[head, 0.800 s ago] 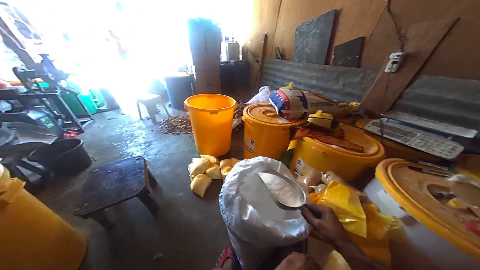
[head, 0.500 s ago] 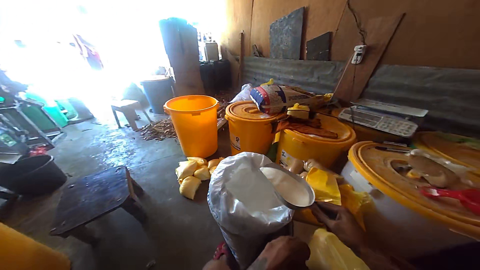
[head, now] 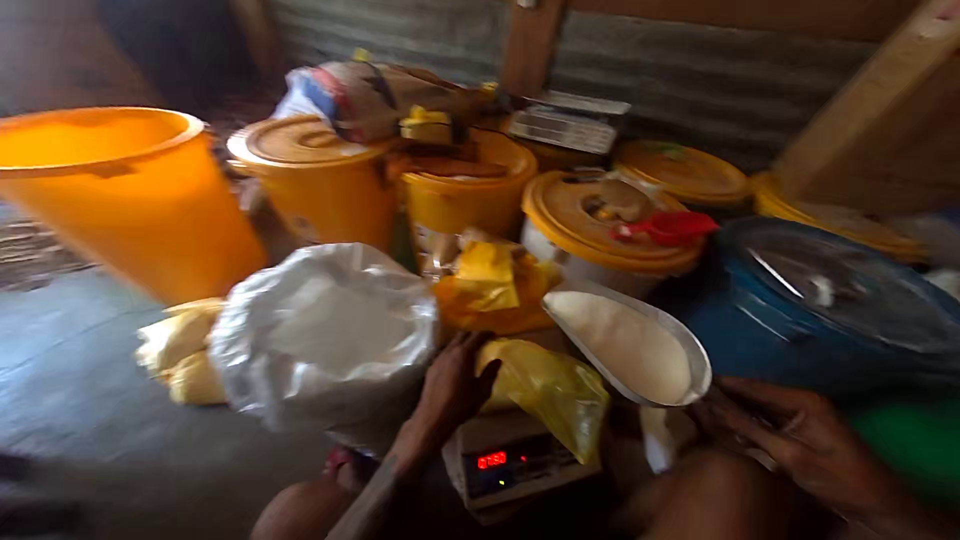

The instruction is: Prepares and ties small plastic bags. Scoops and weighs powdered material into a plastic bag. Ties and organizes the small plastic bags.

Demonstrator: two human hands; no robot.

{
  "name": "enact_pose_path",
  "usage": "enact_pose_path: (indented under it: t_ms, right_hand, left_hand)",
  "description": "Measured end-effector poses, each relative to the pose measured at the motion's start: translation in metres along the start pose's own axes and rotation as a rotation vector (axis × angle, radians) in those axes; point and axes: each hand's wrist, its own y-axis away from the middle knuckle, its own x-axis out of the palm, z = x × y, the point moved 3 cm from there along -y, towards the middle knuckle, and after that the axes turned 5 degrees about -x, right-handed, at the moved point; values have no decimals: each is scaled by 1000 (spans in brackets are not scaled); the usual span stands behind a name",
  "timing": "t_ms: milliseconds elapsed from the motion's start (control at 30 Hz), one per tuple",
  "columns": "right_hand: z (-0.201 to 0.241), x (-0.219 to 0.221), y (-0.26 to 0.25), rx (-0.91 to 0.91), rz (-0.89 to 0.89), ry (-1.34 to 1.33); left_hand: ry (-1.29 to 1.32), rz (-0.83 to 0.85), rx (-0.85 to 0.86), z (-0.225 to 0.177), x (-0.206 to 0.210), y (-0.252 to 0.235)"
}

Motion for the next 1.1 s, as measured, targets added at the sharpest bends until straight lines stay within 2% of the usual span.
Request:
enact_pose_path:
  t_ms: [133, 267, 367, 400, 467, 533, 667, 833, 1000, 1100]
  right_hand:
    - [-6, -27, 43, 39, -54, 56]
    - [-16, -35, 86, 143, -120, 57]
    - [-17, -38, 107, 199, -123, 38]
    - [-16, -39, 112, 224, -124, 39]
    - [-14, -41, 119, 276, -141, 40]
    - [-12, -43, 123, 296, -140, 41]
    - [-14, -46, 126, 306, -120, 48]
    - [-21, -37, 112, 306, -30, 61]
    - [-18, -24, 62, 271, 109, 180]
    - [2, -20, 6, 332, 337, 412]
  left_hand:
    - [140, -22, 282, -28, 36, 13]
    - [57, 178, 465, -67, 98, 46]
    - [-228, 425, 449, -87, 142, 63]
    - [-325, 459, 427, -89, 154, 64]
    - [-420, 395, 374, -87, 167, 56]
    - [-431, 332, 305, -85, 164, 39]
    - [-252, 419, 76, -76, 128, 5]
    - [9, 254, 179, -63, 81, -12]
    - [42, 314, 254, -65, 62, -16]
    - [76, 322, 280, -67, 53, -15]
